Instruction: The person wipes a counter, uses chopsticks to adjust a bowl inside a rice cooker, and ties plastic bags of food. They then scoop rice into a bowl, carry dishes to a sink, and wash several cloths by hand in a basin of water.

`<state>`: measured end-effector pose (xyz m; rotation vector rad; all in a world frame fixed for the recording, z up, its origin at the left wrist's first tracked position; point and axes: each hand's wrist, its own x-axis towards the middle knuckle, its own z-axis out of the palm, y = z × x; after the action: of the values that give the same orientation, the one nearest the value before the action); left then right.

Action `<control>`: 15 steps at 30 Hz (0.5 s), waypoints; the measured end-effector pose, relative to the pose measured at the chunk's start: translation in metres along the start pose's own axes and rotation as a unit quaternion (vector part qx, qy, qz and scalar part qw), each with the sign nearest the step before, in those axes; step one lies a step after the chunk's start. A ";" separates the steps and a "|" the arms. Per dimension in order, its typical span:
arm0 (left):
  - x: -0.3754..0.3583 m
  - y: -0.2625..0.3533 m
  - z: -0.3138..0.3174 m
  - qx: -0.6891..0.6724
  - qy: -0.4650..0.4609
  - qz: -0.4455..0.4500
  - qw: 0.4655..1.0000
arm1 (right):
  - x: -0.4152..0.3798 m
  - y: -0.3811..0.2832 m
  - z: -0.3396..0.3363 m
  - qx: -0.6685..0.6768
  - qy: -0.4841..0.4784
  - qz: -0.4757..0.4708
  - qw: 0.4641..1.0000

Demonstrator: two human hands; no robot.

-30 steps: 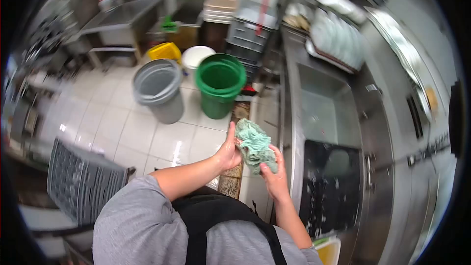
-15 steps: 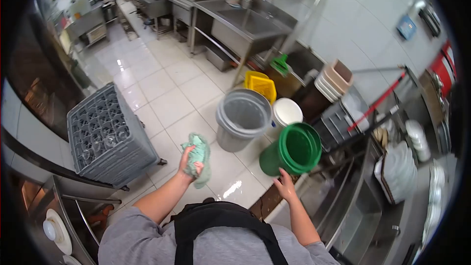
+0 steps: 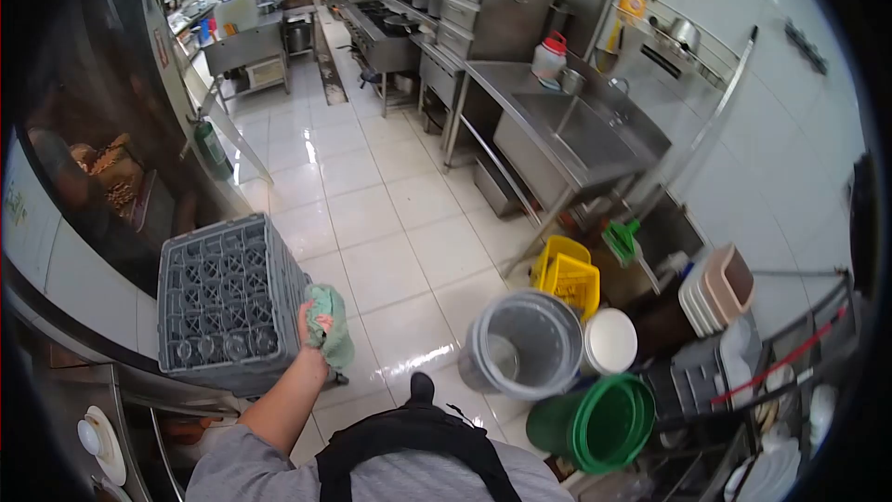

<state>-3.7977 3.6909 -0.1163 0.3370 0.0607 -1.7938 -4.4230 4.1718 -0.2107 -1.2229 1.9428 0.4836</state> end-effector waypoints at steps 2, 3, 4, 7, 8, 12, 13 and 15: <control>0.030 0.003 0.039 0.030 0.042 0.056 0.997 | 0.093 -0.029 -0.074 -0.096 -0.003 -0.032 0.995; 0.034 0.003 0.071 0.060 0.089 0.100 0.989 | 0.154 -0.046 -0.119 -0.213 -0.013 -0.059 0.975; 0.043 0.012 0.094 0.036 0.093 0.103 0.990 | 0.212 -0.069 -0.164 -0.309 -0.002 -0.083 0.947; 0.076 0.050 0.131 0.077 0.145 0.206 0.965 | 0.316 -0.192 -0.324 -0.087 0.301 -0.128 0.941; 0.074 0.064 0.148 0.085 0.111 0.168 0.976 | 0.354 -0.236 -0.375 -0.065 0.322 -0.168 0.929; 0.091 0.133 0.144 0.049 0.089 0.239 0.966 | 0.331 -0.482 -0.550 0.047 0.361 -0.232 0.902; 0.100 0.153 0.133 0.041 0.091 0.253 0.962 | 0.339 -0.529 -0.569 0.037 0.360 -0.244 0.900; 0.124 0.196 0.109 -0.034 0.091 0.308 0.947 | 0.360 -0.605 -0.593 0.030 0.384 -0.278 0.880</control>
<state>-3.6576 3.5005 -0.0174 0.4184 0.1312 -1.1362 -4.2180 3.2864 -0.0675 -2.0412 2.0302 -0.4326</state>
